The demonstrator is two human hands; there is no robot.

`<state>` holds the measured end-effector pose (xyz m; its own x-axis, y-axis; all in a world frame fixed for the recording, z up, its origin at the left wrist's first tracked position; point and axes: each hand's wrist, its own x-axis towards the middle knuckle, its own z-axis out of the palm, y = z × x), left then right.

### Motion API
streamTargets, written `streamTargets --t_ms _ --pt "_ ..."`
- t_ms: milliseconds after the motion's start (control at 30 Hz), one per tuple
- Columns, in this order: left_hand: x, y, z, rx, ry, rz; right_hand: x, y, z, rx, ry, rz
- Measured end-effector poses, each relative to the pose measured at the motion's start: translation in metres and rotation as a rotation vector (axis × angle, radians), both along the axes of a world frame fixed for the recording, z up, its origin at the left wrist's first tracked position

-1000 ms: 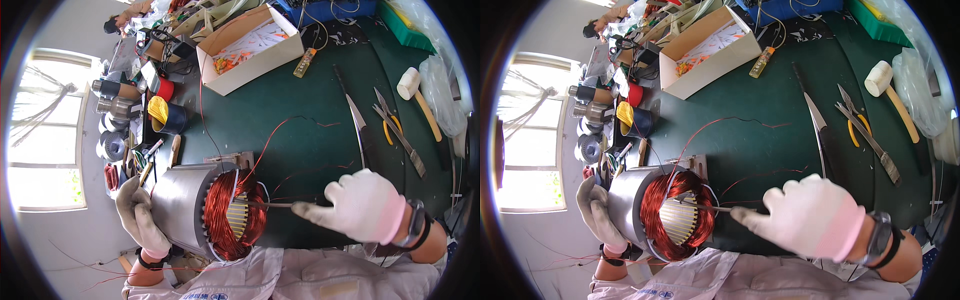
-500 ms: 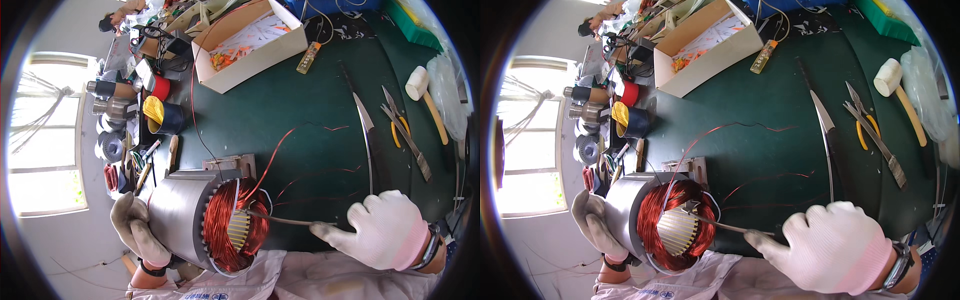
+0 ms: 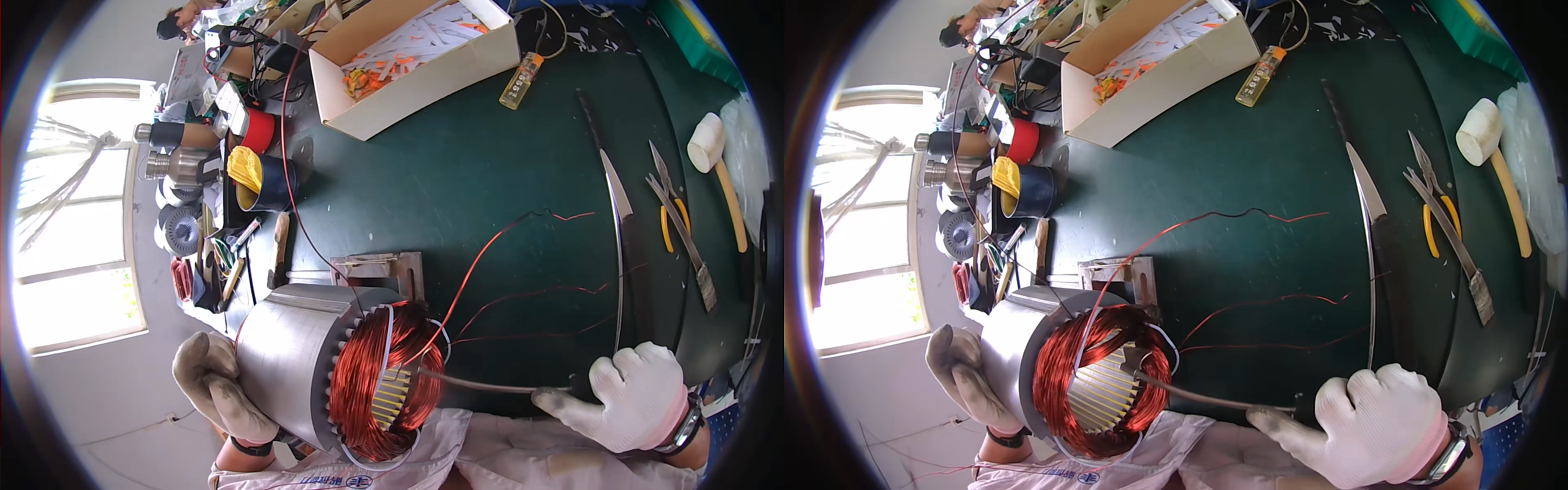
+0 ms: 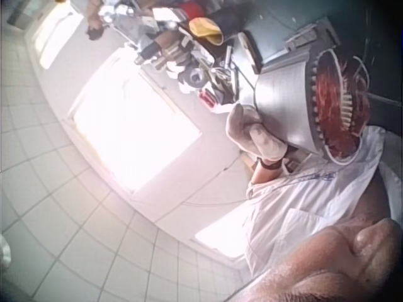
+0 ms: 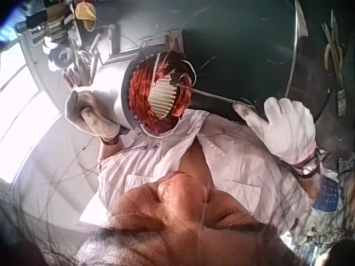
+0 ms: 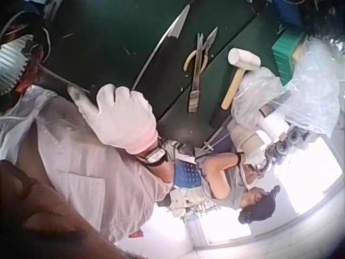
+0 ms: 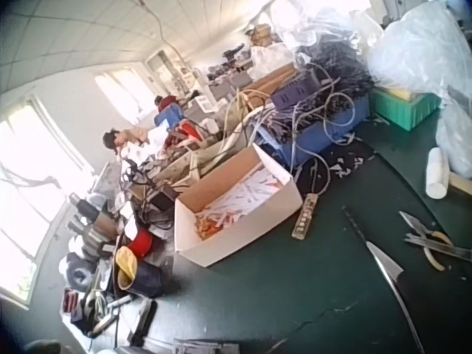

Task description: Inserting and adjusting insulation and copper windings into an electric motor stator using hand tools.

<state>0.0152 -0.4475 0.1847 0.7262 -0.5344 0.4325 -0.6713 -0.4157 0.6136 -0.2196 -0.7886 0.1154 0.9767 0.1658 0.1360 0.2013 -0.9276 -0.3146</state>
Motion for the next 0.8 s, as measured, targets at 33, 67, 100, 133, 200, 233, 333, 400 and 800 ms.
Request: streamTargets --t_ms 33,67,100,133,200,233,333,400,800 --pt "0.0 0.0 0.001 0.0 -0.004 0.002 0.0 0.001 -0.002 -0.032 -0.029 -0.007" --pt "0.001 0.0 0.0 0.0 -0.003 -0.001 0.0 0.002 -0.002 -0.032 -0.028 -0.009" --pt "0.002 0.001 -0.001 -0.005 -0.001 -0.016 0.0 0.002 -0.003 -0.036 -0.024 -0.014" --pt "0.002 0.001 0.0 -0.008 0.002 -0.029 0.0 0.003 -0.003 -0.039 -0.02 -0.017" --pt "0.002 0.001 -0.003 -0.016 -0.025 0.034 -0.005 0.004 -0.006 -0.042 -0.01 -0.011" --pt "0.002 0.0 -0.004 -0.025 -0.05 0.094 -0.007 0.004 -0.008 -0.046 0.0 -0.007" --pt "-0.001 -0.004 -0.002 -0.04 0.008 -0.018 -0.008 0.006 -0.022 -0.063 -0.114 -0.006" --pt "-0.002 -0.005 -0.001 -0.058 0.014 -0.021 -0.012 0.012 -0.03 -0.065 -0.107 -0.034" --pt "0.0 -0.003 -0.006 -0.081 0.011 -0.004 -0.016 0.017 -0.033 -0.018 -0.136 -0.058"
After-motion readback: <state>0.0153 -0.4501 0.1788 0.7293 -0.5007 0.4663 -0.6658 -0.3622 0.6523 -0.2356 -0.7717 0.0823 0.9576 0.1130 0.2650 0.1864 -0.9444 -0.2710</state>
